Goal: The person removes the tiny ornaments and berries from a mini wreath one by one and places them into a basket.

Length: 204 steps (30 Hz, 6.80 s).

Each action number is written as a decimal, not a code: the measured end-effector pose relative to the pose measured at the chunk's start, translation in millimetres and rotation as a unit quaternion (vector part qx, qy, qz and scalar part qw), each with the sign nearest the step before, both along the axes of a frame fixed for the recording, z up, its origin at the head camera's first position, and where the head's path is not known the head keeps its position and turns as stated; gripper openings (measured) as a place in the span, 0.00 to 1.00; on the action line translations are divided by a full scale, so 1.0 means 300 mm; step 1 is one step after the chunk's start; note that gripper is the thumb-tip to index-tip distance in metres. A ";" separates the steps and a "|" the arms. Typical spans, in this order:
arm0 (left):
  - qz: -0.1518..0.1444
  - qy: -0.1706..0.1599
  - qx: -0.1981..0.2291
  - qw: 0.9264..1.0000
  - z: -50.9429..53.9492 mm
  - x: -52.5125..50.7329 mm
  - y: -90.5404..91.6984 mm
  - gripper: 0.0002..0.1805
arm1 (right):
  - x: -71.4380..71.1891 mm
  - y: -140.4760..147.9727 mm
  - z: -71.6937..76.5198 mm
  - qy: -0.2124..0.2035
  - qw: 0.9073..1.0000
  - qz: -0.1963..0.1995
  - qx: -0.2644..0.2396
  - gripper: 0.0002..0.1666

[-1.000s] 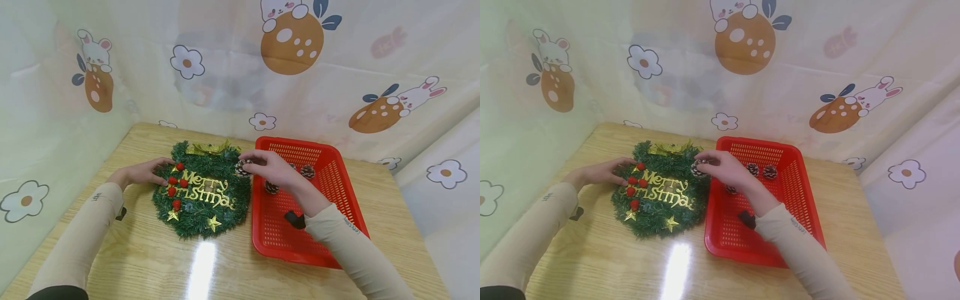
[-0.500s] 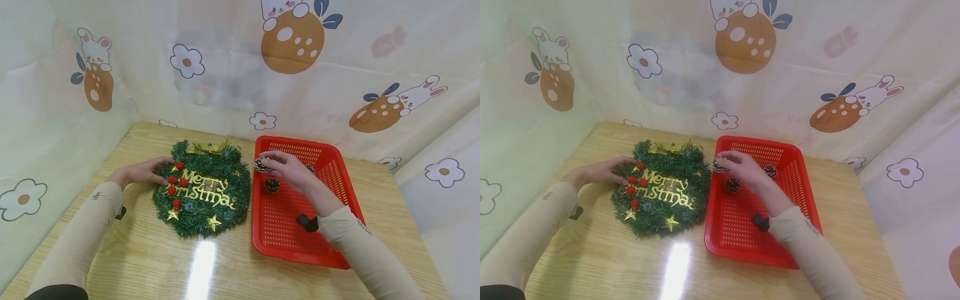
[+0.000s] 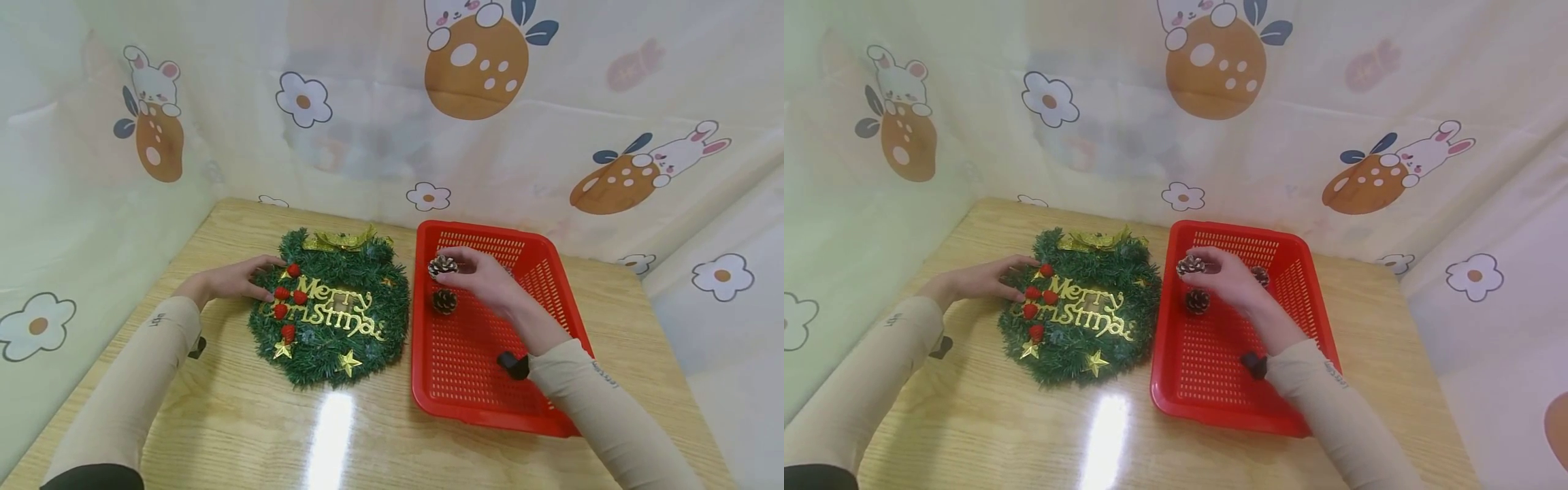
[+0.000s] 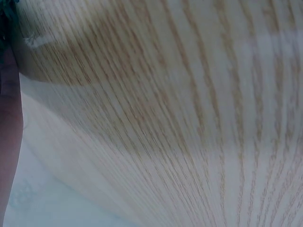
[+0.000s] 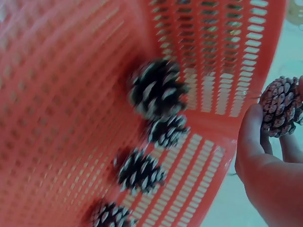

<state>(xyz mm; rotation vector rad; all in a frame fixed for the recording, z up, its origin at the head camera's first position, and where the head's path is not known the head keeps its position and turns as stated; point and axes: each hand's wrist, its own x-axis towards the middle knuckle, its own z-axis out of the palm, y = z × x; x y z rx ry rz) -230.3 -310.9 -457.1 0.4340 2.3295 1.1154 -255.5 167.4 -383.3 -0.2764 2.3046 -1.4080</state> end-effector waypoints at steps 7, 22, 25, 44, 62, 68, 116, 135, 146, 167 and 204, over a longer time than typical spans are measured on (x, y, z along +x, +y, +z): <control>0.005 -0.006 0.004 1.000 0.002 0.002 0.000 0.45 | -0.029 0.053 -0.034 0.029 0.998 -0.007 0.063 0.33; -0.004 0.001 -0.001 1.000 0.002 0.000 -0.002 0.44 | -0.060 0.130 -0.082 0.061 0.975 0.025 0.214 0.32; -0.003 0.000 0.000 1.000 0.000 0.000 -0.001 0.44 | -0.059 0.131 -0.095 0.066 0.969 0.042 0.235 0.29; 0.002 0.006 0.003 1.000 -0.003 0.000 0.001 0.43 | -0.042 0.117 -0.114 0.093 0.946 0.105 0.293 0.27; 0.005 -0.002 -0.003 1.000 0.017 0.002 0.002 0.43 | -0.058 0.100 -0.032 0.084 0.962 0.054 0.253 0.29; 0.008 -0.011 -0.004 1.000 0.027 0.009 0.006 0.43 | -0.060 0.066 0.031 0.087 0.973 0.002 0.214 0.32; 0.017 0.001 -0.006 1.000 0.000 0.011 0.005 0.42 | 0.139 -0.728 0.034 0.053 0.995 0.011 -0.079 0.25; 0.010 0.014 -0.007 1.000 -0.006 0.000 0.014 0.42 | 0.127 -0.792 -0.065 0.063 0.993 0.069 0.066 0.30; 0.010 0.000 -0.001 1.000 -0.007 0.002 0.004 0.42 | 0.117 -0.807 -0.117 0.081 0.972 0.133 0.178 0.32; 0.015 -0.008 0.005 1.000 0.017 0.007 0.012 0.42 | 0.107 -0.789 -0.123 0.100 0.960 0.163 0.204 0.17; 0.015 -0.008 -0.007 1.000 0.001 0.003 0.002 0.43 | 0.074 -0.738 0.031 0.075 0.986 0.112 0.098 0.15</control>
